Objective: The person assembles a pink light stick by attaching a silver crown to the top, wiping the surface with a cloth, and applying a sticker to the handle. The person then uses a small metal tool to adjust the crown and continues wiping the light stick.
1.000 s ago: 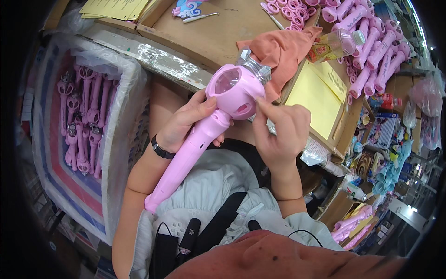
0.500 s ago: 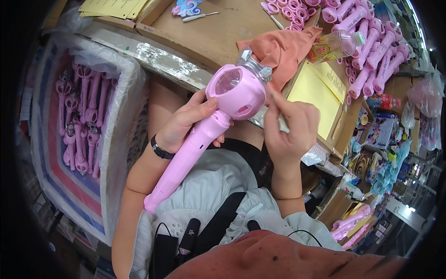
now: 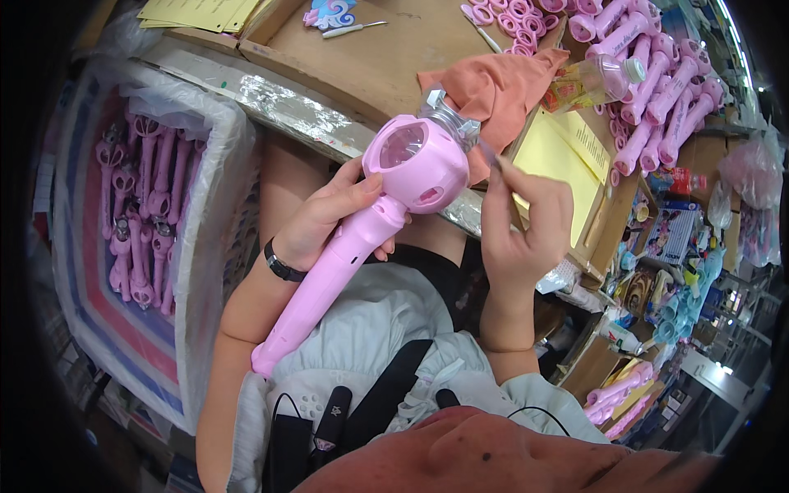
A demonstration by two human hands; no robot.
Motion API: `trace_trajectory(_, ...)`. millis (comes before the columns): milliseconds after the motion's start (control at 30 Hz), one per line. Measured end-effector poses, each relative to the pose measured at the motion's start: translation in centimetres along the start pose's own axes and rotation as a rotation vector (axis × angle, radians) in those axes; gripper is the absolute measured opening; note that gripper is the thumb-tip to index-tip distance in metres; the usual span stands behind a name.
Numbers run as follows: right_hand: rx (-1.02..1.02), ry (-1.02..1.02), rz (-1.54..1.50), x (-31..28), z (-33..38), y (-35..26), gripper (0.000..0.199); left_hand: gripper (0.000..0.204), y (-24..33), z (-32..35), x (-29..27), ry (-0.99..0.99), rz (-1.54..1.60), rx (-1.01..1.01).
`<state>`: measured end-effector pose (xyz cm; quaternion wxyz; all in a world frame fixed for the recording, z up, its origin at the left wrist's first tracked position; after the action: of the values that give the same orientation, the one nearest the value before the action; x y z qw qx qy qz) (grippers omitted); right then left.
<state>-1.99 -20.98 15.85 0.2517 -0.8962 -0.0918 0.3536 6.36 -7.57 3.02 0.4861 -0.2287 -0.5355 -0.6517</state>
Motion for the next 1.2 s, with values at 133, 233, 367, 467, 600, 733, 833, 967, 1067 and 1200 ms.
trace_trajectory(133, 0.043, -0.031, -0.142, 0.6, 0.6, -0.3, 0.025, 0.053, -0.1, 0.0, 0.0, -0.003, 0.006, 0.01)
trace_trajectory(233, 0.011, -0.046, -0.134, 1.0, 0.6, -0.5, 0.025, 0.053, 0.0, -0.1, 0.0, -0.009, 0.004, 0.016)
trace_trajectory(367, 0.001, -0.078, -0.138, 1.1, 0.3, -0.8, 0.025, 0.054, 0.1, 0.0, 0.0, -0.004, -0.019, 0.009)
trace_trajectory(467, 0.005, -0.091, -0.147, 1.2, 0.2, -0.9, 0.025, 0.054, 0.2, 0.0, 0.1, -0.003, -0.024, 0.014)
trace_trajectory(600, -0.001, -0.063, -0.164, 1.4, 0.2, -0.8, 0.024, 0.054, 0.1, 0.0, 0.1, 0.017, -0.025, 0.011)
trace_trajectory(733, 0.002, -0.044, -0.114, 1.4, 0.3, -0.8, 0.024, 0.055, 0.0, -0.1, 0.2, -0.005, -0.016, 0.018)
trace_trajectory(833, -0.007, -0.058, -0.102, 1.3, 0.3, -1.1, 0.023, 0.056, -0.1, 0.0, 0.0, 0.01, -0.004, 0.016)
trace_trajectory(967, 0.002, -0.091, -0.113, 1.2, 0.3, -1.1, 0.023, 0.057, -0.2, 0.0, -0.1, 0.012, -0.005, 0.005)
trace_trajectory(1067, 0.027, -0.097, -0.139, 1.3, 0.4, -0.9, 0.021, 0.057, -0.1, -0.1, 0.0, 0.008, -0.003, 0.008)
trace_trajectory(1200, 0.016, -0.074, -0.136, 1.5, 0.5, -0.8, 0.021, 0.056, -0.1, -0.1, -0.1, 0.024, -0.004, 0.005)
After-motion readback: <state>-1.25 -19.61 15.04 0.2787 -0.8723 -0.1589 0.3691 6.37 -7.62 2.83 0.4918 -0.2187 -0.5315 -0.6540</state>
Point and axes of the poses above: each hand's wrist, its own z-axis away from the middle knuckle, its own x-axis out of the palm, y = z × x, the point moved 7 cm from there along -z, towards the middle knuckle, and after that the axes turned 8 degrees about -z, right-handed, at the moved point
